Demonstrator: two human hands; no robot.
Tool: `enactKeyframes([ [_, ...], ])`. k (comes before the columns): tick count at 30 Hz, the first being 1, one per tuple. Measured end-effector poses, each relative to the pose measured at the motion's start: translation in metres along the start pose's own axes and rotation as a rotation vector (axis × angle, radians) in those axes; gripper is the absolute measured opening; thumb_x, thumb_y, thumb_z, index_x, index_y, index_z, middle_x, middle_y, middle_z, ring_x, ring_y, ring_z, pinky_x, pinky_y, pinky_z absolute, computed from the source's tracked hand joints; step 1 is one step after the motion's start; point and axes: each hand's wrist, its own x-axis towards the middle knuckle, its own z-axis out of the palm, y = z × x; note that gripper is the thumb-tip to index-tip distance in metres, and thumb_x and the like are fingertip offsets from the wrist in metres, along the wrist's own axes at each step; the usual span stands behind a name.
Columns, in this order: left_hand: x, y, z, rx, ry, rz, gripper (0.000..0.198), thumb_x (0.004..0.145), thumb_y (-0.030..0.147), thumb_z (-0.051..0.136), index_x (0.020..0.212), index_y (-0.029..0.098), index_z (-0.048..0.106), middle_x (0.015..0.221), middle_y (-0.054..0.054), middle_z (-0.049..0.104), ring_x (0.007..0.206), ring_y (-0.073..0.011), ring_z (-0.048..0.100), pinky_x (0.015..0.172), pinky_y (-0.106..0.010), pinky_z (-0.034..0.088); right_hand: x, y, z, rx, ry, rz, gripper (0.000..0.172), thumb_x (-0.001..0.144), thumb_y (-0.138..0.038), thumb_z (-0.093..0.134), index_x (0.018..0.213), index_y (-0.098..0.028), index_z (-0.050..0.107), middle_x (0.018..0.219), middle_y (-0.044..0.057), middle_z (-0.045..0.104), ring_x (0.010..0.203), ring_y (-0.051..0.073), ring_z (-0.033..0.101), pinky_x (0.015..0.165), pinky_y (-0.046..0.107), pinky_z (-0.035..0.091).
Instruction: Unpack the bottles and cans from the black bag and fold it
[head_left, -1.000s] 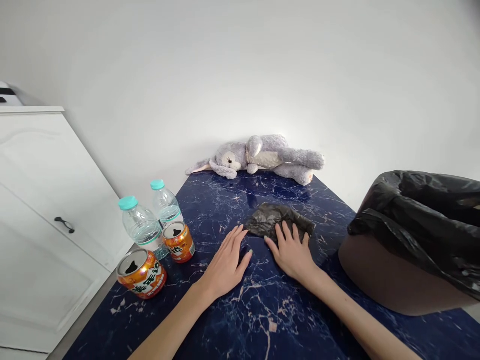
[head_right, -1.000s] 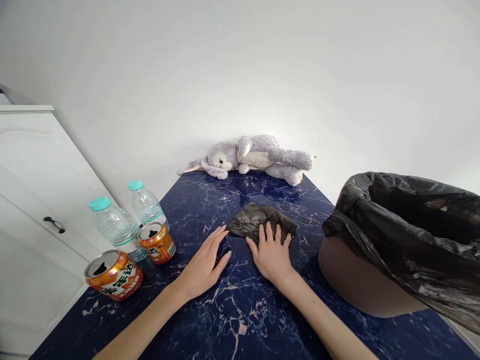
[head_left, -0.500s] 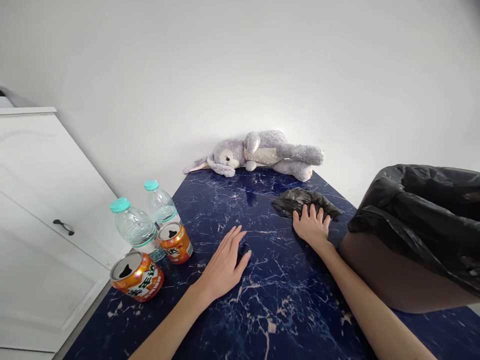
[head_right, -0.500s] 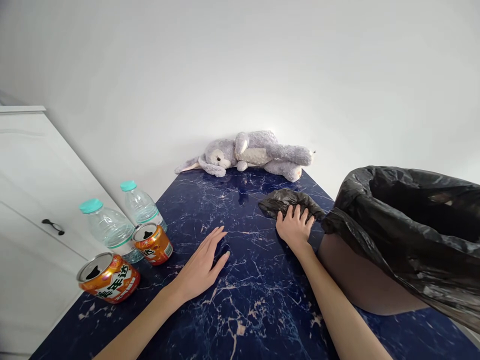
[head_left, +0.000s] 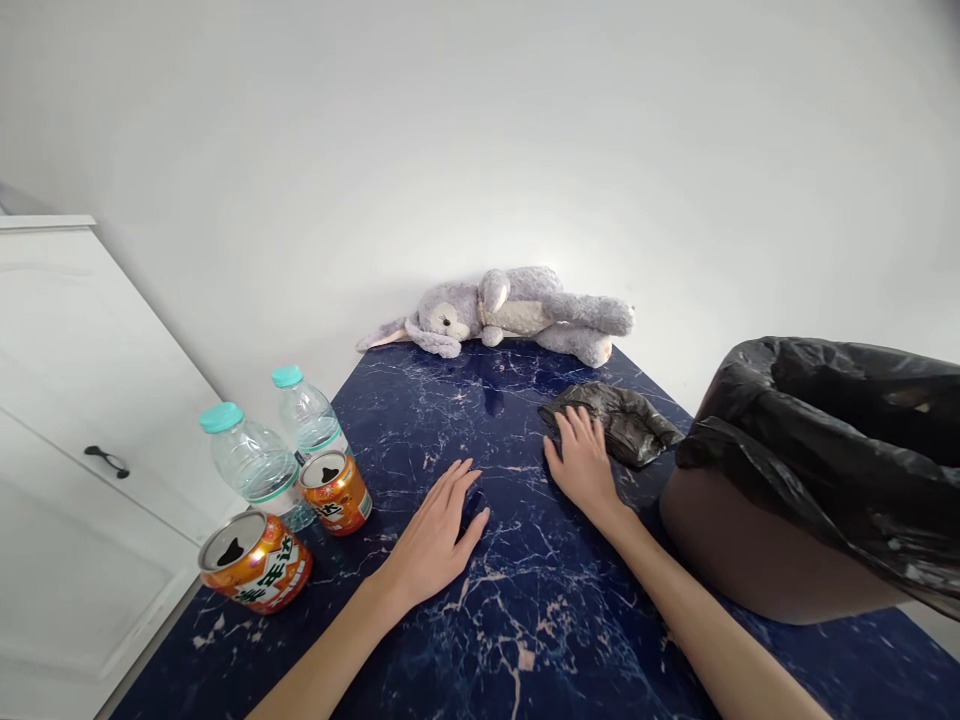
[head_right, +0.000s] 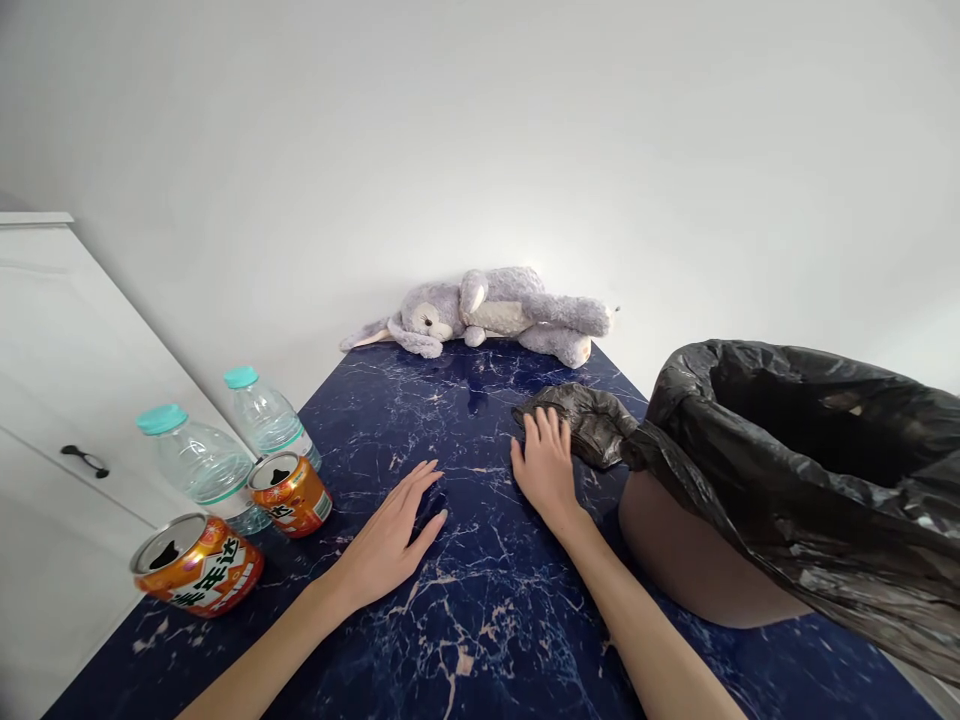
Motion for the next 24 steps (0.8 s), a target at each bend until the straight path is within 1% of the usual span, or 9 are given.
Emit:
enactKeyframes([
  [3,0.000,0.001,-0.001,0.000,-0.010,-0.016,0.052,0.112,0.049,0.041,0.160,0.031,0.035,0.173,-0.009,0.037,0.161,-0.0297,0.032,0.128,-0.056,0.040,-0.003,-0.015,-0.001,0.103,-0.077,-0.182,0.054,0.110,-0.038,0.035,0.152,-0.010,0.055,0.166,0.014,0.046,0.160,0.027,0.033,0.132,0.046,0.026],
  [4,0.000,0.001,-0.001,-0.001,-0.008,-0.014,0.052,0.112,0.049,0.041,0.160,0.031,0.035,0.173,-0.009,0.038,0.161,-0.0298,0.033,0.128,-0.056,0.040,-0.004,-0.019,-0.001,0.131,-0.101,-0.224,0.053,0.110,-0.037,0.036,0.151,-0.012,0.057,0.165,0.012,0.048,0.159,0.026,0.035,0.132,0.044,0.028],
  [6,0.000,0.000,0.000,-0.004,0.004,-0.002,0.052,0.112,0.048,0.041,0.160,0.032,0.035,0.172,-0.009,0.039,0.160,-0.0301,0.035,0.127,-0.056,0.041,-0.006,-0.022,-0.003,0.175,-0.137,-0.267,0.051,0.110,-0.037,0.037,0.150,-0.014,0.058,0.164,0.013,0.050,0.157,0.025,0.039,0.131,0.044,0.031],
  [9,0.001,-0.001,0.001,-0.004,0.013,0.007,0.051,0.112,0.047,0.042,0.160,0.031,0.035,0.171,-0.009,0.040,0.160,-0.0301,0.037,0.127,-0.056,0.041,-0.006,-0.022,-0.005,0.216,-0.167,-0.265,0.050,0.110,-0.036,0.037,0.149,-0.014,0.059,0.162,0.015,0.052,0.154,0.028,0.044,0.129,0.047,0.036],
  [11,0.001,-0.001,0.000,-0.004,0.013,0.008,0.051,0.112,0.047,0.041,0.160,0.031,0.035,0.171,-0.009,0.041,0.159,-0.0300,0.038,0.127,-0.056,0.041,-0.006,-0.021,-0.005,0.234,-0.181,-0.261,0.050,0.109,-0.035,0.038,0.150,-0.015,0.059,0.161,0.014,0.053,0.153,0.028,0.045,0.128,0.048,0.038],
  [16,0.002,0.002,-0.002,-0.009,0.007,0.007,0.050,0.112,0.046,0.041,0.159,0.031,0.034,0.171,-0.010,0.041,0.158,-0.0303,0.039,0.126,-0.057,0.043,-0.005,-0.021,-0.004,0.251,-0.200,-0.247,0.052,0.110,-0.036,0.036,0.149,-0.011,0.058,0.161,0.016,0.053,0.152,0.029,0.046,0.128,0.047,0.037],
  [24,0.001,0.003,-0.002,-0.007,-0.015,-0.002,0.050,0.112,0.045,0.041,0.160,0.032,0.032,0.172,-0.010,0.039,0.158,-0.0298,0.039,0.126,-0.056,0.043,-0.006,-0.021,-0.005,0.246,-0.211,-0.245,0.051,0.110,-0.037,0.036,0.149,-0.014,0.059,0.162,0.014,0.052,0.153,0.028,0.045,0.128,0.047,0.037],
])
